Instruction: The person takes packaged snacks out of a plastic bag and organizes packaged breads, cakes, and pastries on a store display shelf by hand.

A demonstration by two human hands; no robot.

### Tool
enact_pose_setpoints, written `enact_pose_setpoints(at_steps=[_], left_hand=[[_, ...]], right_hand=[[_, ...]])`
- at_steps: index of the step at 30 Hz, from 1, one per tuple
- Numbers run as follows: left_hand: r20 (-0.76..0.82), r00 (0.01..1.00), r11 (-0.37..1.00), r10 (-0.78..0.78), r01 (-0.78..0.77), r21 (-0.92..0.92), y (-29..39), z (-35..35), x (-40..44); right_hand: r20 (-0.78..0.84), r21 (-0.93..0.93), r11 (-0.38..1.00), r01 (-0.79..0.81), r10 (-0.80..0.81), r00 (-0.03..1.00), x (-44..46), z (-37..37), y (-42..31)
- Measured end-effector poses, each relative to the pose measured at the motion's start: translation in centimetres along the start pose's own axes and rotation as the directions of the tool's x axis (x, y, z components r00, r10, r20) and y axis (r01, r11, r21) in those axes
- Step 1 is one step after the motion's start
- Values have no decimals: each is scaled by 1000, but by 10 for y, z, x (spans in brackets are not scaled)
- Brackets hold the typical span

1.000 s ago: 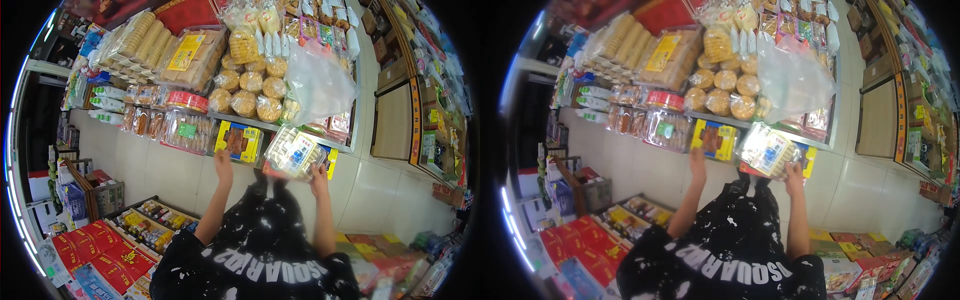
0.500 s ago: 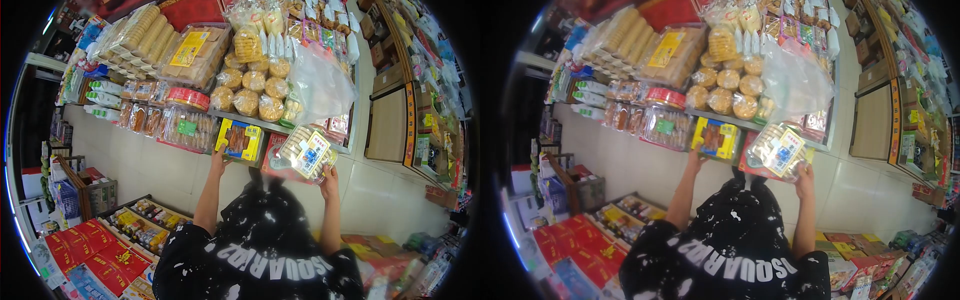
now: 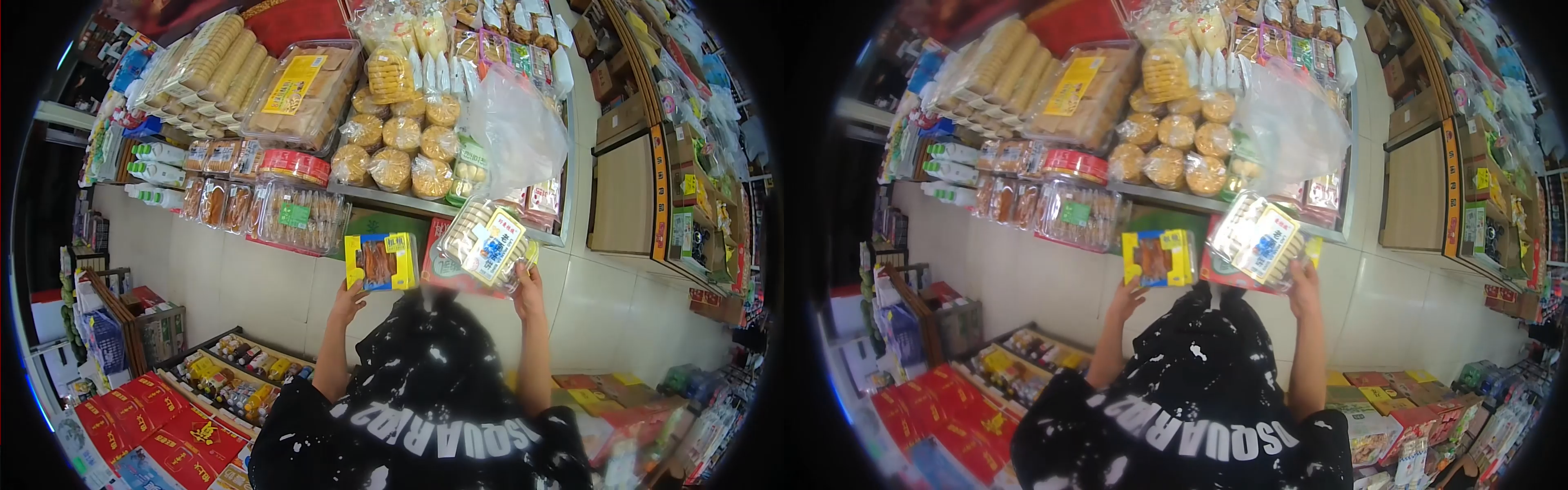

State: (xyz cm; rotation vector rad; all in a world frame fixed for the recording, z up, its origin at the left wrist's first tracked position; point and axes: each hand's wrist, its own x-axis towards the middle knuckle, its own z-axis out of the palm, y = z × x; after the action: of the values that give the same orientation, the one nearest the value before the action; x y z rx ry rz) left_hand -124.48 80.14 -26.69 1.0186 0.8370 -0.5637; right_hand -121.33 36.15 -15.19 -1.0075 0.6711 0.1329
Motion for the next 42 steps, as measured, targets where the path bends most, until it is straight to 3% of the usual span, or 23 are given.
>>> enact_pose_setpoints(at_steps=[4,7,14,20,26,31,42], left_hand=[[85,996,997,-35,29,74,5,-17,-2],[118,992,995,-45,35,91,2,-28,5],[187,982,994,-24,3,113,-3,-42,-2],[259,965,998,-45,33,51,-5,-51,1],[307,947,991,-95,60,122,11,-52,-4],[347,931,984,-114,59,166,18,-59,1],[374,919,980,-127,59,190,27,-51,-2]], right_hand=[[-13,-15,1000,-18,18,1000,11,12,17],[25,-153,988,-28,32,999,26,13,42],[-5,-83,984,-155,155,988,20,35,56],[-49,-150,976,-160,154,987,23,36,61],[-11,-173,976,-135,135,991,28,45,80],[-45,-244,945,-218,214,976,28,38,96],[-32,-305,942,-144,140,990,67,55,123]])
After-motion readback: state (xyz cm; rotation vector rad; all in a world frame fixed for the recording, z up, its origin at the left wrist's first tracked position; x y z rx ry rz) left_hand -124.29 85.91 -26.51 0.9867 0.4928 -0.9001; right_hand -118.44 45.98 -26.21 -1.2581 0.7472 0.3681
